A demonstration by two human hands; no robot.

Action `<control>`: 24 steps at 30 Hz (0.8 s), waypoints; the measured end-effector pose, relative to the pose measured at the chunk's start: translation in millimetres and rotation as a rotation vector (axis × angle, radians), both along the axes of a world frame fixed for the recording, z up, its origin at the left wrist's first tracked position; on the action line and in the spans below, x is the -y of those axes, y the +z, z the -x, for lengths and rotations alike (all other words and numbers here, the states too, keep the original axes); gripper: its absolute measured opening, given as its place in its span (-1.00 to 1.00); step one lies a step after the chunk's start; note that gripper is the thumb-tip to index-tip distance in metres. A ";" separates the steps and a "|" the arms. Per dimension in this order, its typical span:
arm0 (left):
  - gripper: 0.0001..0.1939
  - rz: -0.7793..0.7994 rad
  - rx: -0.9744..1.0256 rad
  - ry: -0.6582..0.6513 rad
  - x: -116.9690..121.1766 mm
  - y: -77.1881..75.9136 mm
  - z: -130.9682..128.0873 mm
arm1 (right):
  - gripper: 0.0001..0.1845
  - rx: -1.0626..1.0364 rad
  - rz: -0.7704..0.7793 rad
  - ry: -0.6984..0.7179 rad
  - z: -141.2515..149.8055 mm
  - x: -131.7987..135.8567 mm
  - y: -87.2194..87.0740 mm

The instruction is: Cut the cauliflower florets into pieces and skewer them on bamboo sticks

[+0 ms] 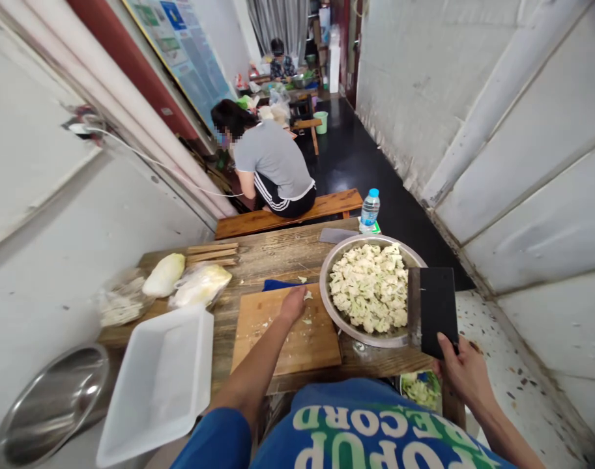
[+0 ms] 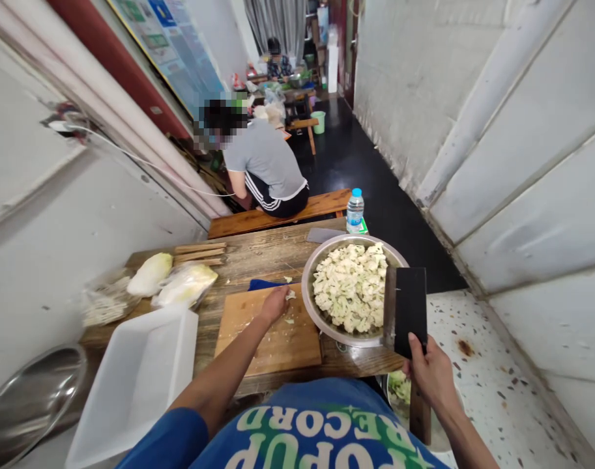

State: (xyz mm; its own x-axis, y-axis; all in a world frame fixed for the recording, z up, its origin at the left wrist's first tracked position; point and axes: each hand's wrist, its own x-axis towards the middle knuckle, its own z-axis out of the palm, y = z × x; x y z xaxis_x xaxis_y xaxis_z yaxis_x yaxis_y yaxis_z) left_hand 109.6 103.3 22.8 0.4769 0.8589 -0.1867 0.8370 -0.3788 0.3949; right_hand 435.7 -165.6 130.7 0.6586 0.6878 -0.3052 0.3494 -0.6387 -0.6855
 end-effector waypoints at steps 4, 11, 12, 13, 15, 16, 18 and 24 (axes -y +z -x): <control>-0.80 -0.064 0.089 0.253 3.4 16.9 -3.9 | -0.58 -0.030 -0.009 -0.062 -13.6 13.7 -1.7; -0.75 -0.135 0.465 0.175 21.7 57.8 -91.6 | -0.58 -0.100 -0.067 -0.157 -38.1 24.9 -16.7; -0.72 -0.106 0.472 0.086 26.2 61.3 -105.3 | -0.58 -0.118 -0.068 -0.166 -41.2 25.8 -18.1; -0.70 -0.079 0.460 -0.002 30.9 64.4 -117.4 | -0.58 -0.129 -0.067 -0.175 -44.3 26.9 -19.3; -0.68 -0.044 0.401 -0.178 40.5 69.0 -136.8 | -0.59 -0.136 -0.053 -0.192 -50.0 30.0 -21.5; -0.67 -0.037 0.363 -0.264 45.3 70.7 -144.5 | -0.59 -0.138 -0.044 -0.198 -52.8 32.1 -22.8; -0.67 -0.040 0.284 -0.398 55.1 71.8 -158.2 | -0.60 -0.153 -0.028 -0.211 -58.0 36.8 -25.7; -0.74 -0.046 0.068 -0.722 86.8 50.8 -199.7 | -0.62 -0.182 -0.017 -0.221 -69.3 51.0 -36.2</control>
State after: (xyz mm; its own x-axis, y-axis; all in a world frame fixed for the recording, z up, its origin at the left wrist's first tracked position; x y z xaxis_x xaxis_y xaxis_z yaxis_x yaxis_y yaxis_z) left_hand 309.3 16.4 73.6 0.9372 0.3317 -0.1079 0.3461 -0.8452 0.4073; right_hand 505.0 -216.6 94.5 0.7286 0.5399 -0.4214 0.0734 -0.6733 -0.7357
